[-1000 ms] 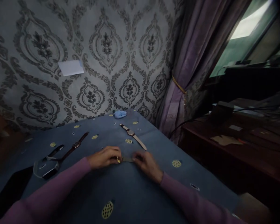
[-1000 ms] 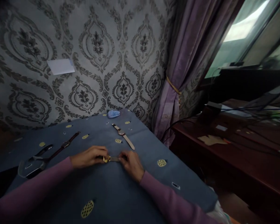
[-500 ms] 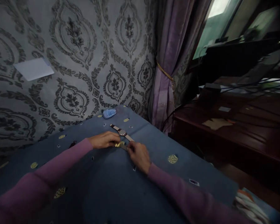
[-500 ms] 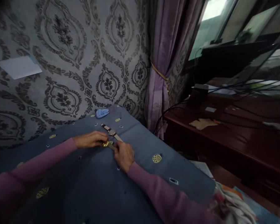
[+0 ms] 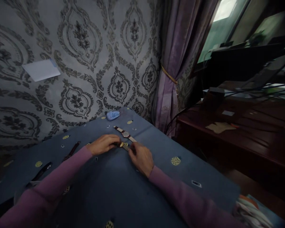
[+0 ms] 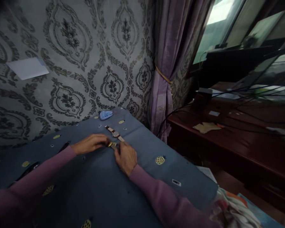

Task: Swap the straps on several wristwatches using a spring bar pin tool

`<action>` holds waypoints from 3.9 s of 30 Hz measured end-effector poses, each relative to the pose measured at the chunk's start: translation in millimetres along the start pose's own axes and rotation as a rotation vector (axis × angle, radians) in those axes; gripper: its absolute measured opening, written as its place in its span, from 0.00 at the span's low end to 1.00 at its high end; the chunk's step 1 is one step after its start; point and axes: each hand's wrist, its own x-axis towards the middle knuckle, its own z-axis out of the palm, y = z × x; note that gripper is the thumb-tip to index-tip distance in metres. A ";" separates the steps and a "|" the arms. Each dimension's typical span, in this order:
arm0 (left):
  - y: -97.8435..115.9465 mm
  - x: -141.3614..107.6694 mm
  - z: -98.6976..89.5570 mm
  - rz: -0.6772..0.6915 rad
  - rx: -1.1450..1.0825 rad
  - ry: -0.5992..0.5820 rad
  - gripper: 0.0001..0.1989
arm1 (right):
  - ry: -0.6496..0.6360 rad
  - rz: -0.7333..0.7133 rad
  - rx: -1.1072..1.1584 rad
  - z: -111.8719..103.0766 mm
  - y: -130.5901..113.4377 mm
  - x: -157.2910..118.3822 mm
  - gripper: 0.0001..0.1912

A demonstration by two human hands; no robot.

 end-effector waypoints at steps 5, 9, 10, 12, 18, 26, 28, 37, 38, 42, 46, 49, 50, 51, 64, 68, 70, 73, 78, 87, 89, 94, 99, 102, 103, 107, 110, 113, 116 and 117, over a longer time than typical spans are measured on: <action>10.7 -37.3 15.1 -0.210 0.020 0.227 0.09 | 0.013 -0.077 -0.052 -4.4 6.9 -2.9 0.11; 14.9 -48.4 36.1 -0.378 0.024 0.371 0.06 | -0.024 -0.128 -0.113 -8.6 13.6 -8.1 0.10; 14.6 -47.2 40.8 -0.416 0.023 0.402 0.06 | -0.037 -0.135 -0.130 -9.5 14.8 -9.5 0.10; 12.9 -41.9 48.8 -0.482 0.019 0.456 0.06 | -0.061 -0.149 -0.159 -10.8 16.0 -11.6 0.08; 9.6 -25.5 62.7 -0.572 0.036 0.551 0.09 | -0.099 -0.189 -0.204 -11.6 15.6 -10.3 0.03; 12.8 -16.3 63.9 -0.439 0.062 0.474 0.15 | -0.112 -0.197 -0.208 -10.8 15.2 -6.2 0.04; 11.9 -14.8 62.8 -0.416 0.060 0.448 0.16 | -0.107 -0.199 -0.206 -9.5 15.4 -5.5 0.04; 8.3 -13.0 63.2 -0.399 0.028 0.400 0.16 | -0.077 -0.227 -0.199 -6.6 17.1 -2.2 0.07; 8.4 -12.9 63.0 -0.399 0.024 0.400 0.16 | -0.075 -0.231 -0.199 -6.8 17.2 -2.1 0.08; 8.7 -11.9 62.0 -0.401 0.011 0.402 0.15 | -0.054 -0.246 -0.191 -5.4 18.2 -1.9 0.08; 8.5 -11.0 61.7 -0.404 0.000 0.413 0.15 | -0.011 -0.270 -0.161 -2.1 21.8 -0.8 0.04; 11.3 -14.0 62.5 -0.421 -0.002 0.447 0.15 | 0.047 -0.293 -0.123 -3.2 25.3 -0.4 0.05; 13.6 -16.8 63.2 -0.432 0.000 0.462 0.15 | 0.071 -0.305 -0.108 -4.6 26.1 -1.1 0.06; 16.9 -21.0 64.4 -0.444 0.002 0.479 0.13 | 0.091 -0.326 -0.092 -6.3 26.6 -2.6 0.08; 86.6 -166.6 113.1 -0.538 0.092 0.536 0.09 | -0.239 -0.934 0.011 16.6 2.1 -53.4 0.08; 98.9 -183.3 106.2 -0.580 0.189 0.513 0.12 | -0.271 -0.873 0.118 22.1 -4.1 -57.3 0.08; 99.1 -188.1 97.4 -0.617 0.255 0.477 0.12 | -0.350 -0.772 0.214 25.4 -12.1 -58.9 0.08; 92.2 -202.4 78.9 -0.708 0.339 0.483 0.11 | -0.462 -0.684 0.286 31.5 -32.2 -63.6 0.08; 66.7 -237.5 40.1 -0.913 0.440 0.544 0.09 | -0.526 -0.607 0.358 49.2 -73.8 -75.6 0.08; 12.0 -208.6 18.9 -1.002 0.510 0.407 0.04 | -0.537 -0.495 0.565 72.8 -77.0 -79.9 0.13; 4.0 -199.0 19.1 -1.010 0.503 0.368 0.10 | -0.579 -0.420 0.658 73.5 -72.7 -78.7 0.13; -15.2 -188.5 17.6 -1.065 0.410 0.295 0.16 | -0.603 -0.342 0.821 76.3 -70.9 -77.7 0.16; -29.8 -185.6 6.6 -1.156 0.208 0.258 0.17 | -0.618 -0.255 0.982 76.6 -72.6 -73.4 0.20; -32.2 -187.4 -2.1 -1.196 0.020 0.261 0.17 | -0.615 -0.193 1.086 75.0 -73.9 -67.7 0.24; -30.8 -188.2 -3.7 -1.197 -0.052 0.271 0.17 | -0.615 -0.173 1.121 74.2 -74.4 -65.5 0.26; -9.6 -188.7 1.2 -1.139 -0.365 0.348 0.17 | -0.649 -0.085 1.250 67.5 -74.6 -56.5 0.28; 22.3 -187.5 12.9 -1.025 -0.586 0.413 0.15 | -0.678 -0.008 1.339 58.6 -73.0 -52.2 0.23; 60.2 -187.0 25.8 -0.884 -0.794 0.443 0.20 | -0.722 0.072 1.412 50.3 -72.2 -52.6 0.20; 94.2 -186.7 36.9 -0.791 -0.958 0.428 0.27 | -0.758 0.135 1.457 46.7 -73.6 -56.6 0.21; 103.5 -186.4 39.9 -0.770 -1.002 0.418 0.29 | -0.762 0.147 1.467 46.2 -74.3 -58.1 0.21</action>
